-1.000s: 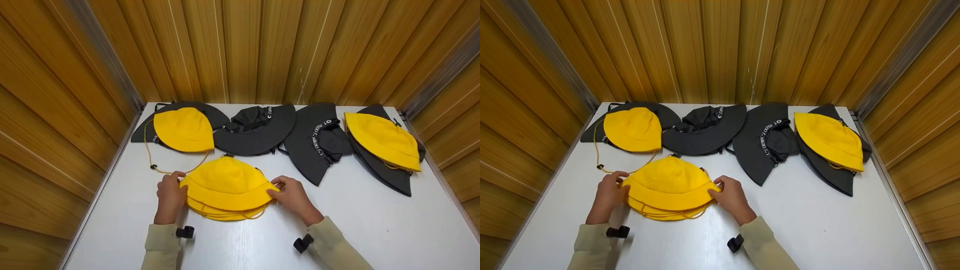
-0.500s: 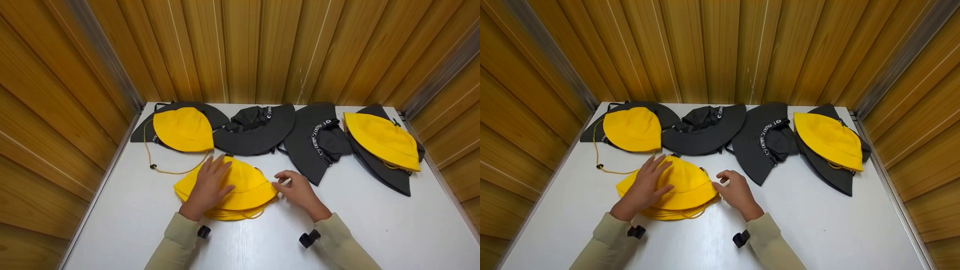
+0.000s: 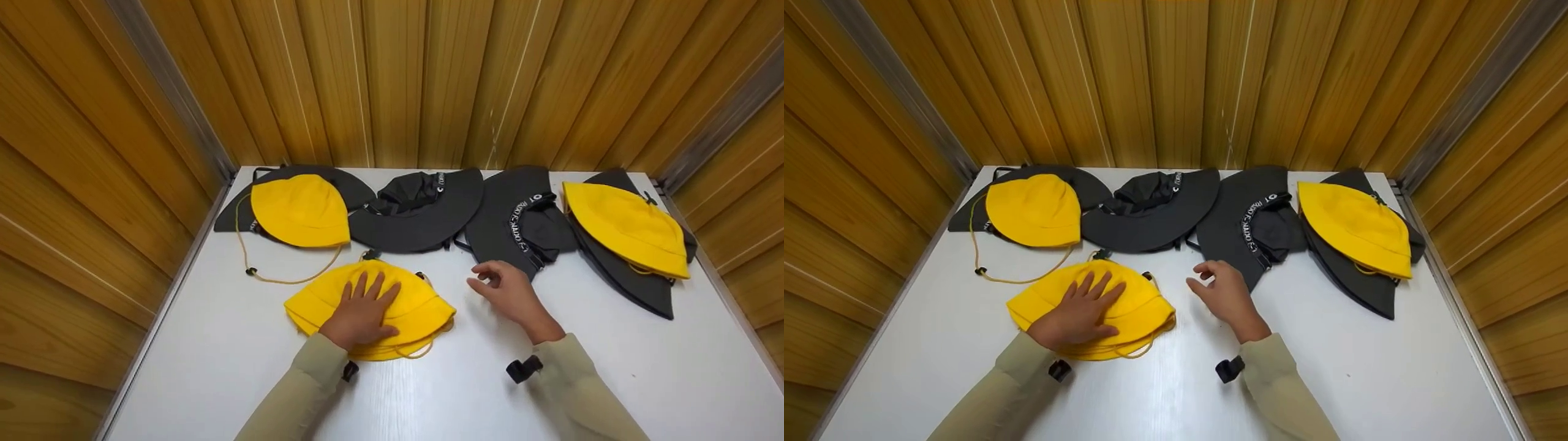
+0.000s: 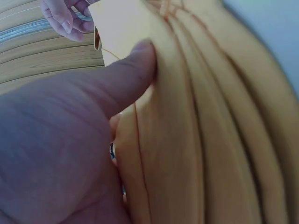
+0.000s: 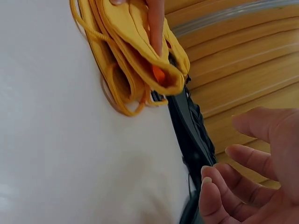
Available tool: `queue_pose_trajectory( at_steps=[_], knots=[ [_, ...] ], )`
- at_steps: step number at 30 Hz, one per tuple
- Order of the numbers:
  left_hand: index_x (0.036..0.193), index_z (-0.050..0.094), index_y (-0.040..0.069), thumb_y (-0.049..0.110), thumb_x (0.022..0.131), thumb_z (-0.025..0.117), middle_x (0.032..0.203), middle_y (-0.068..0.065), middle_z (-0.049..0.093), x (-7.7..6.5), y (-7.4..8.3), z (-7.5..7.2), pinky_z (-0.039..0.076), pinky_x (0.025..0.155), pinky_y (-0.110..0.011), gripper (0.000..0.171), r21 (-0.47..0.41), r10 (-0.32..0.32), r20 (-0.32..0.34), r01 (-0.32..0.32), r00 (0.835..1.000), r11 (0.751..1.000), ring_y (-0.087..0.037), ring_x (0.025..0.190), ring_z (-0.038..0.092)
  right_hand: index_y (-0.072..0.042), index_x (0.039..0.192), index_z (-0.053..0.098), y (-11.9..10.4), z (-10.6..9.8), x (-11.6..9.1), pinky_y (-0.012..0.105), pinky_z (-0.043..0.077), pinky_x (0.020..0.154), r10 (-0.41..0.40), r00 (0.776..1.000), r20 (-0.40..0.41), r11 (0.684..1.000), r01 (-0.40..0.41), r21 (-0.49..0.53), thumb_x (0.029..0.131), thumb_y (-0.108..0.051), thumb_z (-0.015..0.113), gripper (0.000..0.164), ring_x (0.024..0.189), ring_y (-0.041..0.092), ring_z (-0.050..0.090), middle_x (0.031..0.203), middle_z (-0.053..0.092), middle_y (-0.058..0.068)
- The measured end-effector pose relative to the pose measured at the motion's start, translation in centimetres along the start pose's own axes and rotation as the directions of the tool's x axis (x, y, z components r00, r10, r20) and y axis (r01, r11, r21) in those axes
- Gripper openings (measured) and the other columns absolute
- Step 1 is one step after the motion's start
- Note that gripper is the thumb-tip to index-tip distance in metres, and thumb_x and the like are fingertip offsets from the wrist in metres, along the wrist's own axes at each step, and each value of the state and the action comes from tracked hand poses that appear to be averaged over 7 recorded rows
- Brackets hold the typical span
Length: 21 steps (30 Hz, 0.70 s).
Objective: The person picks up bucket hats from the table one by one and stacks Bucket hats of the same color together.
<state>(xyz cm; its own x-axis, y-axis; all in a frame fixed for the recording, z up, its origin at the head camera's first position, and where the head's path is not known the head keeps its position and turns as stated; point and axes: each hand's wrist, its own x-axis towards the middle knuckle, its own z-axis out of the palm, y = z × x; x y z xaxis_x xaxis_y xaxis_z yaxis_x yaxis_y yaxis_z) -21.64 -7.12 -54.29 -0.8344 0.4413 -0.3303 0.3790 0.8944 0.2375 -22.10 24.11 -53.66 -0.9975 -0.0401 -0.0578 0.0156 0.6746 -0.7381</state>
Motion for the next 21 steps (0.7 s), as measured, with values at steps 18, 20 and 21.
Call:
queue_pose_trajectory(
  at_steps=[18, 20, 21],
  knots=[
    [0.165, 0.023, 0.024, 0.057, 0.087, 0.074, 0.173, -0.006, 0.015, 0.8, 0.0, 0.4, 0.013, 0.126, -0.066, 0.099, -0.074, -0.035, 0.007, 0.035, 0.999, 0.997, -0.041, 0.159, 0.011, 0.003, 0.122, 0.067, 8.9, -11.5, 4.4, 0.064, 0.041, 0.104, -0.089, 0.929, -0.359, 0.915, -0.066, -0.397, 0.093, -0.014, 0.072, 0.034, 0.119, 0.05, 0.042, 0.129, 0.05, 0.03],
    [0.165, 0.023, 0.024, 0.057, 0.086, 0.074, 0.173, -0.006, 0.016, 0.8, -0.2, 0.4, 0.013, 0.126, -0.066, 0.099, -0.07, -0.032, -0.008, 0.032, 0.999, 0.997, -0.041, 0.159, 0.011, 0.004, 0.126, 0.064, 9.8, -12.8, 4.7, 0.067, 0.038, 0.106, -0.048, 0.934, -0.355, 0.899, -0.115, -0.422, 0.093, -0.015, 0.073, 0.039, 0.123, 0.053, 0.038, 0.135, 0.047, 0.033],
    [0.165, 0.023, 0.025, 0.056, 0.086, 0.075, 0.173, -0.006, 0.016, 0.8, -0.2, 0.4, 0.013, 0.126, -0.066, 0.099, -0.07, -0.033, -0.015, 0.032, 0.999, 0.997, -0.041, 0.159, 0.011, 0.003, 0.127, 0.063, 10.2, -13.4, 4.9, 0.068, 0.037, 0.107, -0.019, 0.937, -0.348, 0.89, -0.143, -0.433, 0.092, -0.017, 0.074, 0.042, 0.125, 0.053, 0.036, 0.138, 0.044, 0.034]
  ],
)
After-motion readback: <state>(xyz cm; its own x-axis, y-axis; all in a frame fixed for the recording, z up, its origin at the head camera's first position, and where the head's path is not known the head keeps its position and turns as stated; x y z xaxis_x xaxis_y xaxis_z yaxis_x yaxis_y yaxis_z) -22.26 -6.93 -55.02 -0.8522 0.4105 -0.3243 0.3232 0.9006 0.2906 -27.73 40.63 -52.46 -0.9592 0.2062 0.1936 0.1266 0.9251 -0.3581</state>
